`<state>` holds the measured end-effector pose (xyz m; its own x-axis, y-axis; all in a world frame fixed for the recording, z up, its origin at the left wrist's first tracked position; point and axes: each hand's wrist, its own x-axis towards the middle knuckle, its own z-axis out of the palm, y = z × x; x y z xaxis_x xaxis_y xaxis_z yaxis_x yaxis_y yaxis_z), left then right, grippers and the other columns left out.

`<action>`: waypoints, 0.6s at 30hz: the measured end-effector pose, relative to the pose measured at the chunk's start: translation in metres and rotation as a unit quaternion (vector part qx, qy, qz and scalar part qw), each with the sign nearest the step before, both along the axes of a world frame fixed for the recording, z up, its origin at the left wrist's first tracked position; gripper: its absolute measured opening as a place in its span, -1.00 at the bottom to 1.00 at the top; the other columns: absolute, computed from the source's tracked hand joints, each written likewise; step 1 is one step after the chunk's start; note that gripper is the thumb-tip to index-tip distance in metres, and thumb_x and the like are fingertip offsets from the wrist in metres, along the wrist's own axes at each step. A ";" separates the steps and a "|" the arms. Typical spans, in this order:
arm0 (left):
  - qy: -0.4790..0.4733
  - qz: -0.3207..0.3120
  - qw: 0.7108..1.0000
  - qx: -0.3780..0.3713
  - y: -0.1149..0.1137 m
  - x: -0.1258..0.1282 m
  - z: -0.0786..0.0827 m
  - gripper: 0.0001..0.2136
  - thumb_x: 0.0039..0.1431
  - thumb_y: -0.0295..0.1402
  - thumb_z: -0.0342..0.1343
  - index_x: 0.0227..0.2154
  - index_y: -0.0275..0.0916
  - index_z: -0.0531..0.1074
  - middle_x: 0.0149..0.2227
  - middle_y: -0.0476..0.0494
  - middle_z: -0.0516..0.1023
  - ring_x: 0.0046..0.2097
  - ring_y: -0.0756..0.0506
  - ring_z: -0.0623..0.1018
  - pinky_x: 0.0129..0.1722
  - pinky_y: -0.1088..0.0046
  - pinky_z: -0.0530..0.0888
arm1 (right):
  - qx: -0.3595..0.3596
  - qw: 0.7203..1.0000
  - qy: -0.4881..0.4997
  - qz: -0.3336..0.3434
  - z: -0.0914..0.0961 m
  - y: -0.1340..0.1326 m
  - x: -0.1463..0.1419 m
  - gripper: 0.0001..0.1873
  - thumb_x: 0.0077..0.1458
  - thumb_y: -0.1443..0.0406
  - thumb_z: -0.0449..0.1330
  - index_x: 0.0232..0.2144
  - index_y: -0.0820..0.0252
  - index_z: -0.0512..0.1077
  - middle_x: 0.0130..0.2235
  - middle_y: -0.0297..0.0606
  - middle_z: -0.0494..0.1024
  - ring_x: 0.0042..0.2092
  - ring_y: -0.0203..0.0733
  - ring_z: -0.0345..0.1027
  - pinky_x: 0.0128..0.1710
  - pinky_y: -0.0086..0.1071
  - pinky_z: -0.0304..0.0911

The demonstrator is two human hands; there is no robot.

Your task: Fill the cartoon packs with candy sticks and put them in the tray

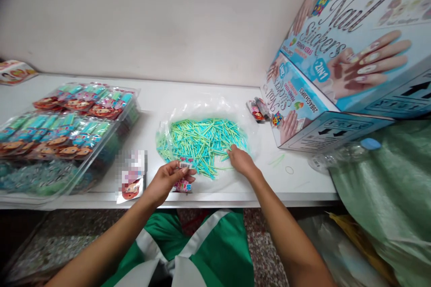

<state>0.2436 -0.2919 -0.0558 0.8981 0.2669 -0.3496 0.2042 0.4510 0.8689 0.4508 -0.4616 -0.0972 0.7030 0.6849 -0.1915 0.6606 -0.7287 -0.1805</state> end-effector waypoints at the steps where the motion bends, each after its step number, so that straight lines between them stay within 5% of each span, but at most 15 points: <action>1: 0.001 0.000 1.000 -0.008 0.000 0.000 0.000 -0.66 -0.06 -0.16 0.24 -0.35 -0.31 0.34 -0.28 -0.22 0.58 -0.35 -0.11 0.57 -0.39 0.40 0.47 | -0.003 1.000 0.002 0.006 -0.003 0.004 0.003 -0.73 0.26 0.19 -0.14 -0.17 0.22 0.23 -0.30 -0.08 0.51 -0.28 -0.08 0.40 -0.40 -0.39 0.05; 6: 0.002 -0.003 1.000 -0.026 -0.003 0.002 0.002 -0.65 -0.06 -0.16 0.25 -0.32 -0.31 0.34 -0.29 -0.24 0.58 -0.34 -0.14 0.58 -0.39 0.38 0.47 | -0.006 1.000 0.011 0.028 -0.012 0.030 0.005 -0.82 0.20 0.22 -0.03 -0.22 0.18 0.26 -0.21 -0.08 0.50 -0.20 -0.04 0.40 -0.33 -0.37 0.09; 11: -0.011 -0.003 1.000 -0.021 0.006 0.000 0.003 -0.68 -0.03 -0.21 0.24 -0.29 -0.37 0.43 -0.29 -0.25 0.59 -0.29 -0.13 0.58 -0.23 0.34 0.47 | 0.031 0.999 0.016 0.022 0.000 0.028 0.008 -0.75 0.24 0.18 -0.14 -0.23 0.22 0.22 -0.21 0.00 0.47 -0.22 -0.02 0.39 -0.32 -0.32 0.12; 18: -0.020 0.004 0.999 -0.047 0.009 0.008 0.007 -0.68 -0.07 -0.25 0.27 -0.30 -0.40 0.50 -0.33 -0.24 0.61 -0.29 -0.12 0.58 -0.15 0.31 0.44 | 0.149 0.977 0.145 0.056 0.025 0.025 -0.015 -0.73 0.28 0.15 -0.30 -0.30 0.12 0.10 -0.38 -0.31 0.42 -0.42 -0.27 0.33 -0.39 -0.40 0.20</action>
